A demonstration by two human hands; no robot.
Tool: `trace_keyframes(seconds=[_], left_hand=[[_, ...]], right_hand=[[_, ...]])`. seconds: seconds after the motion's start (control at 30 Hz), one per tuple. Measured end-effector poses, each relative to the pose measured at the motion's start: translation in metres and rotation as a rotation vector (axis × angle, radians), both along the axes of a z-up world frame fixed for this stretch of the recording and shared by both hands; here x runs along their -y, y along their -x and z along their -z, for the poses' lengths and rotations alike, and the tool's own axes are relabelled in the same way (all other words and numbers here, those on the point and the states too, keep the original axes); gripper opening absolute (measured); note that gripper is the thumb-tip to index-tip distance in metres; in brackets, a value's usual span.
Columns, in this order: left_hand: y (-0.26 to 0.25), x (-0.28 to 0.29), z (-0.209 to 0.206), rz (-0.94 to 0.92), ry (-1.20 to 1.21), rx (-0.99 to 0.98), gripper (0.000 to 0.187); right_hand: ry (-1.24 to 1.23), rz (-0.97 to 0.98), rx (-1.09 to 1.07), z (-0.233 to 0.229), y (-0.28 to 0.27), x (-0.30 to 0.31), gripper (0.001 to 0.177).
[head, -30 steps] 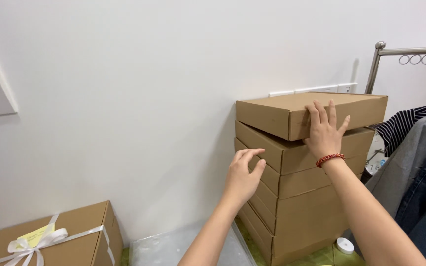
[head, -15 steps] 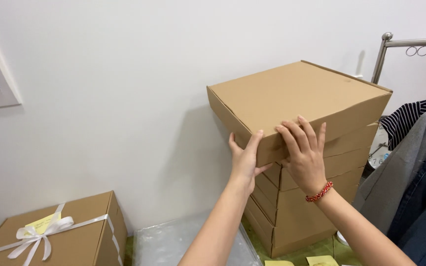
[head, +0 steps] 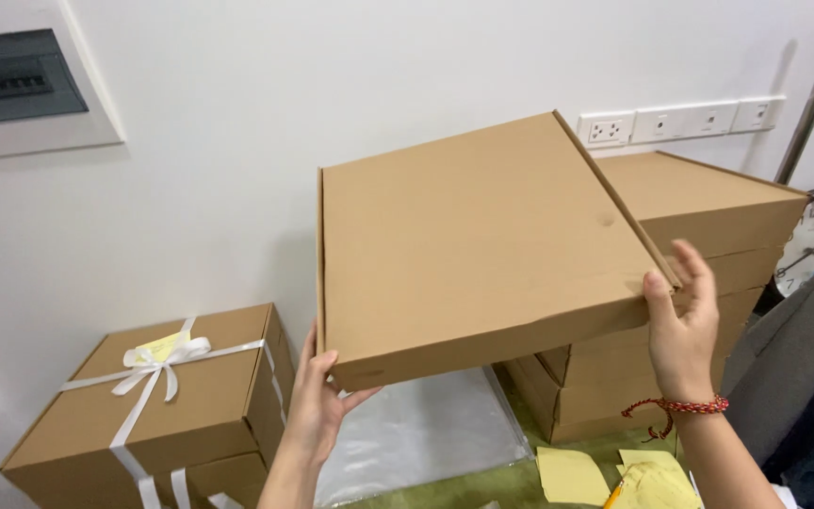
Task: Packing a fabric roll into a plastic bag and cardboard box, then tying it with a ribbon
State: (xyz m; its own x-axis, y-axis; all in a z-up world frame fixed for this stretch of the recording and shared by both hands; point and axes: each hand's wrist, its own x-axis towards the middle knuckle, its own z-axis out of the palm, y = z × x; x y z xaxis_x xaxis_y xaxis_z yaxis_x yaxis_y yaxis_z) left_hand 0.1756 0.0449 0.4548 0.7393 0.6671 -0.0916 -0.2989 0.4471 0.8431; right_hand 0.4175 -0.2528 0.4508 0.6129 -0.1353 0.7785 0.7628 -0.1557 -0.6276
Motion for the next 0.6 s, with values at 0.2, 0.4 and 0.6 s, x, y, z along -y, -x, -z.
trace_keyframes(seconds=[0.2,0.4,0.6], left_hand=[[0.054,-0.041,0.103,-0.094,0.080,-0.047,0.072],[0.087,-0.056,0.176,-0.114,0.101,-0.168,0.067],[0.103,-0.053,0.235,-0.027,0.074,-0.242,0.086]], right_hand=[[-0.048,-0.460,-0.804,0.047,0.024,-0.031,0.049],[0.044,-0.634,-1.161,0.097,0.047,-0.057,0.052],[-0.155,-0.730,-1.242,0.253,-0.001,-0.054,0.063]])
